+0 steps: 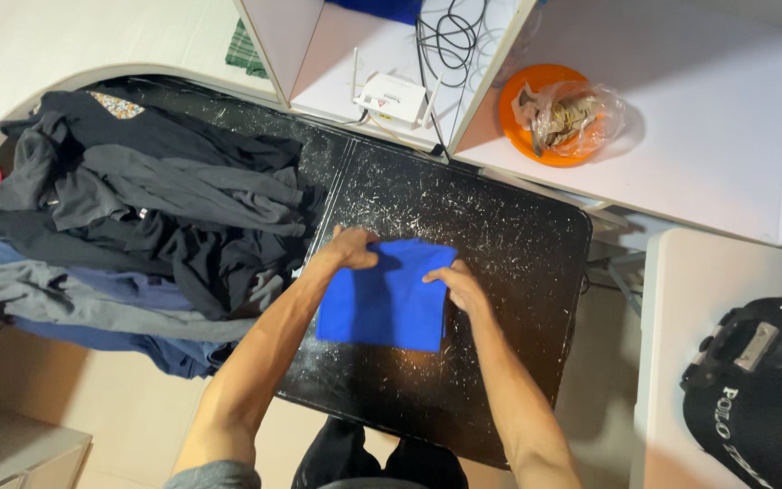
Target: The person folds a blue shirt and places it inside a suitcase, then picks up a black garment from a pile of clothes.
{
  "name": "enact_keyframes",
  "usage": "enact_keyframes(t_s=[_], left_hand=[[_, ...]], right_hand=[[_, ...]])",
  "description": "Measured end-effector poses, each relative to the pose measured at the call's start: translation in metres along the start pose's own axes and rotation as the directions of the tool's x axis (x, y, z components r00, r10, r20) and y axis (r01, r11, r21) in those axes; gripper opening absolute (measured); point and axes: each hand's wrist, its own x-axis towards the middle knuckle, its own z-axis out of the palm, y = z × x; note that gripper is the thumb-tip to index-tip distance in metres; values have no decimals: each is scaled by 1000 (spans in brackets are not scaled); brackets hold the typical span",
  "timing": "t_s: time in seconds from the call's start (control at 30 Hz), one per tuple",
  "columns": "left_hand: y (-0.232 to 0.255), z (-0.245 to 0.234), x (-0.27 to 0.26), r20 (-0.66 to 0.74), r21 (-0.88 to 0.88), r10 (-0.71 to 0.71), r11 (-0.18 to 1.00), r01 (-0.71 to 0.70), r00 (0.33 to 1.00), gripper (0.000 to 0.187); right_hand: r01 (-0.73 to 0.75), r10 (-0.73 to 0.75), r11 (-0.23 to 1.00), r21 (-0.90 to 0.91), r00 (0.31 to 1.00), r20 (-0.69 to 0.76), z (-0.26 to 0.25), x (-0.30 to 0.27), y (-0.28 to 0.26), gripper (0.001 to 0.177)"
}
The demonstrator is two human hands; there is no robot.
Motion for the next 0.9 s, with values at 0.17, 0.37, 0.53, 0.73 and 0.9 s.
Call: enact_keyframes(t_s=[0.17, 0.37, 0.53, 0.73, 0.9], left_hand=[[68, -45, -11, -149, 79, 181, 982, -171, 972, 46], [143, -84, -44, -558, 190, 478, 869, -456, 678, 31], [174, -78, -65, -717, 234, 527, 799, -555, 456, 41], [121, -2, -42, -599, 391, 606, 792, -469, 523, 44], [59, 59, -51, -518, 280, 441, 897, -341, 733, 28]], right_hand=[[-83, 62, 968, 237, 994, 92, -28, -39, -34, 57], [389, -428, 901, -192, 866, -257, -58, -73, -67, 36], [774, -950, 312, -551, 258, -176, -65, -107, -80, 25], [599, -963, 29, -800, 230, 137, -41, -126, -23, 40], [639, -790, 162, -752, 540, 289, -13, -133, 68, 32]])
